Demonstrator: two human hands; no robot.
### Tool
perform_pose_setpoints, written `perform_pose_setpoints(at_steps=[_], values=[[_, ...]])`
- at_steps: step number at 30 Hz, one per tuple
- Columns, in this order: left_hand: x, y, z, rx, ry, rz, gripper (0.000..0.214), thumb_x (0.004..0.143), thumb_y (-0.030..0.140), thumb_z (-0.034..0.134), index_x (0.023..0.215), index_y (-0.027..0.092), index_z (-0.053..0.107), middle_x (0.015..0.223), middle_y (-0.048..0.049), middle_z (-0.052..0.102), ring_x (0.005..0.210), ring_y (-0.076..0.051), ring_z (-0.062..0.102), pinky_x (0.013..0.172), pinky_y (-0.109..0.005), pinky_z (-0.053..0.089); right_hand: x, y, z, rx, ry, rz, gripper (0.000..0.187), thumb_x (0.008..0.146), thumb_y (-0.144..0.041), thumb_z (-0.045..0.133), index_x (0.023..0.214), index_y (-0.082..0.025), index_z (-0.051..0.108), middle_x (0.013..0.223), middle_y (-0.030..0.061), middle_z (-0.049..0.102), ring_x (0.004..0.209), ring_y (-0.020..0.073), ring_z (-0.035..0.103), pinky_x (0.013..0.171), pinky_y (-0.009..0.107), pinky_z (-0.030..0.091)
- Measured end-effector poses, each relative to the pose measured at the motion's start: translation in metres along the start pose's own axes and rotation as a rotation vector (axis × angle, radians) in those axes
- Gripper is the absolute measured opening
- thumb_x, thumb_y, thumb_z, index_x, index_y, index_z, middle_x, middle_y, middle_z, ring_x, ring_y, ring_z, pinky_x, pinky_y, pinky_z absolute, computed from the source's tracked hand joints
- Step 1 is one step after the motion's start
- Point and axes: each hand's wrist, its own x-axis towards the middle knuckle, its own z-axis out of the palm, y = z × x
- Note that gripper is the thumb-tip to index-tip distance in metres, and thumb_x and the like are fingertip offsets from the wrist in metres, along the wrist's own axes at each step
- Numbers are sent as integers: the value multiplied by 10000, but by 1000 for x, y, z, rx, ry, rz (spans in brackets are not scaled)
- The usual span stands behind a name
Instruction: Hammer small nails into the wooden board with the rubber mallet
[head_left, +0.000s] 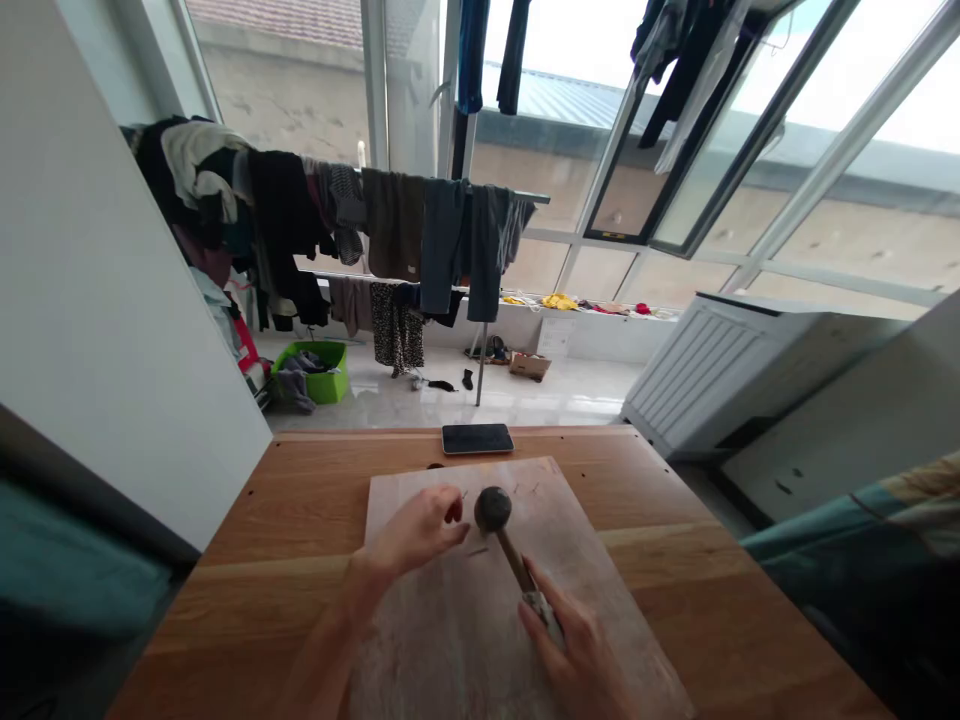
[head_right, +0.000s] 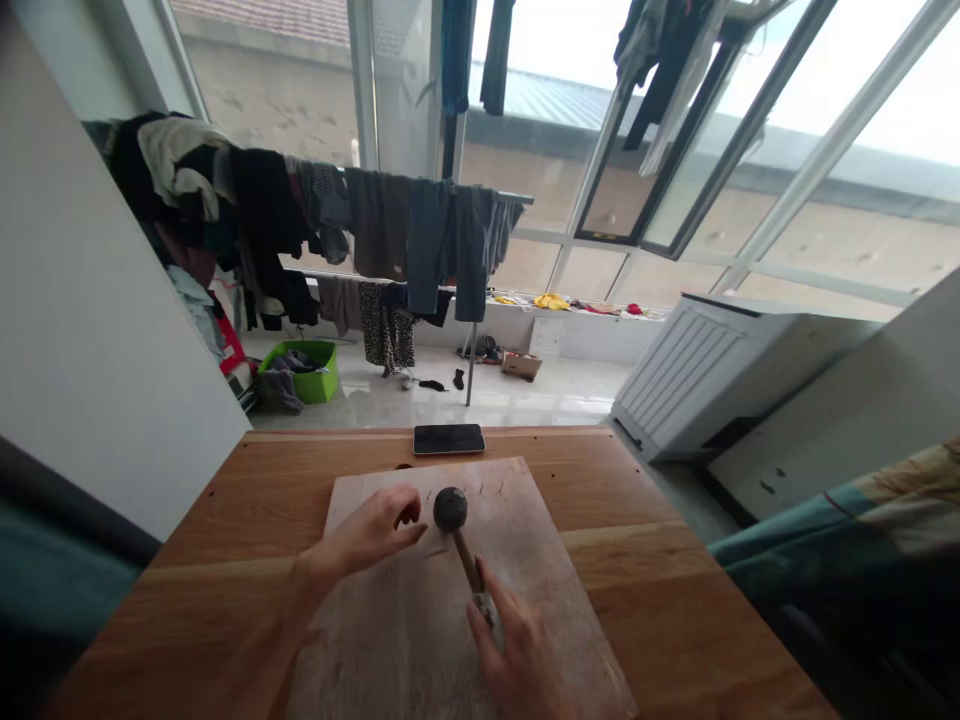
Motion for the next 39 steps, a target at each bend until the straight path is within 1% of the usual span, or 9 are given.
perform_pose_setpoints(at_steps=[2,5,8,12,15,22,27,34,39], values=[[2,12,13,95,-100,-15,56,818,219,604,865,194,618,913,-44,679,829,-203,637,718,-283,445,-3,3,-1,-13,2,9,485,962,-380,526,1394,-175,608,1333,110,672,1223,278,650,1034,397,541],[4,21,29,224,-146,-39,214,791,164,573,992,179,647,1032,-93,699,935,-250,669,774,-306,465,-2,1,-3,-14,8,-4,494,958,-378,532,1390,-150,607,1336,125,665,1218,281,653,1022,382,550],[4,23,32,273,-187,-53,235,784,141,551,989,170,663,1042,-112,710,967,-266,680,788,-313,473,-1,-1,-3,-11,28,-27,499,956,-374,535,1388,-134,607,1333,136,664,1200,283,665,1015,380,553],[-1,22,15,327,-242,-91,170,777,130,532,883,168,659,974,-123,722,934,-282,685,760,-326,462,-3,2,0,-4,33,-20,498,967,-380,518,1388,-128,605,1319,142,674,1193,281,670,1004,377,559],[-7,14,-7,314,-216,-157,126,782,130,509,800,183,622,875,-91,711,846,-258,673,695,-311,426,-4,3,2,-7,44,3,511,965,-426,530,1395,-159,603,1335,136,666,1203,284,664,1009,385,555],[-19,-36,-47,116,-31,-281,136,826,171,495,835,174,631,799,-40,698,726,-180,634,653,-256,392,-5,0,-1,-3,2,45,536,980,-451,497,1411,-145,586,1366,149,641,1235,285,642,1035,393,535],[-20,-54,-46,67,-18,-275,143,796,178,517,803,162,659,745,-18,676,682,-163,609,633,-240,384,-6,7,1,-13,26,43,517,951,-465,562,1390,-196,613,1364,128,647,1228,297,646,1021,409,546],[-13,-40,-41,86,22,-184,143,767,123,513,748,160,650,785,-36,663,718,-167,599,676,-253,402,-5,1,1,-11,16,68,533,964,-476,513,1397,-178,607,1342,137,662,1212,292,657,1012,398,550],[-12,-37,-39,113,11,-193,161,756,102,497,732,162,644,790,-42,665,722,-169,603,678,-255,407,-6,11,2,-30,-1,65,525,949,-460,560,1414,-218,590,1341,111,671,1194,276,670,1002,376,556]])
